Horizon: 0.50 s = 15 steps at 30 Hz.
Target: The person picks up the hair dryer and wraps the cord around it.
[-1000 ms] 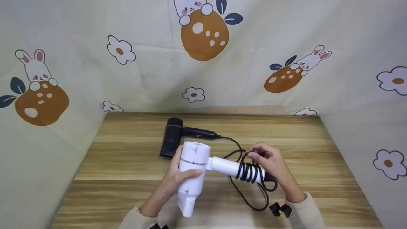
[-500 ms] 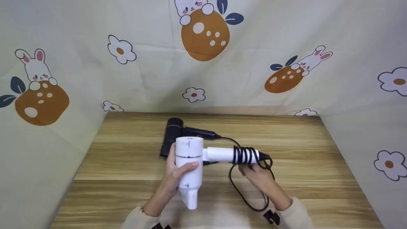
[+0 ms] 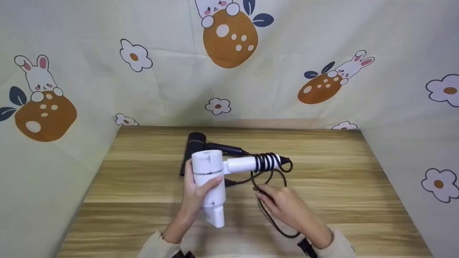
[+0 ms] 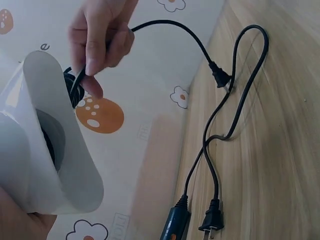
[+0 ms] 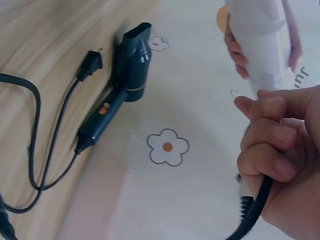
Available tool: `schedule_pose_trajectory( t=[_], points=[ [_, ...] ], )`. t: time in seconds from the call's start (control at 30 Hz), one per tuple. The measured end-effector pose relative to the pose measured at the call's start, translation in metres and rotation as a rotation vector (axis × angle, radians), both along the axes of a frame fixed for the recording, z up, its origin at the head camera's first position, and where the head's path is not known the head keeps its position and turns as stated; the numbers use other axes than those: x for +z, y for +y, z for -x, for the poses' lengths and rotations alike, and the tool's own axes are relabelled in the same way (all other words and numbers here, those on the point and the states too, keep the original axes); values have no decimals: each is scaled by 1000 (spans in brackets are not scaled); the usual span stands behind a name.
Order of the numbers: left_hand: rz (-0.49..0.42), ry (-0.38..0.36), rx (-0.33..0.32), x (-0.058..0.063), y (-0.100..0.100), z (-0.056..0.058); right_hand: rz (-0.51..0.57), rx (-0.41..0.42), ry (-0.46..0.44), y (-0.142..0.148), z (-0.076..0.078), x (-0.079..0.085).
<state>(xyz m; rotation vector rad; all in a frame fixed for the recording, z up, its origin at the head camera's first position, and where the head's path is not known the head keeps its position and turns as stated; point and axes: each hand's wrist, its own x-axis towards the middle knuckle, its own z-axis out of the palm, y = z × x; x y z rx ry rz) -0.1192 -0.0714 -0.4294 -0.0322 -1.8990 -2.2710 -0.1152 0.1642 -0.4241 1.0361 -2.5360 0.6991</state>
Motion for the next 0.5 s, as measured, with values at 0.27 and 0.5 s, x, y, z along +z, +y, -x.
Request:
schedule_pose_trajectory(
  t=[0.27,0.5],
  points=[
    [62,-28,-33,-8,2,2,109,6,98,6,-4,13],
    [143,-19,-127,-11,3,2,184,-30,119,15,-2,23]
  ],
)
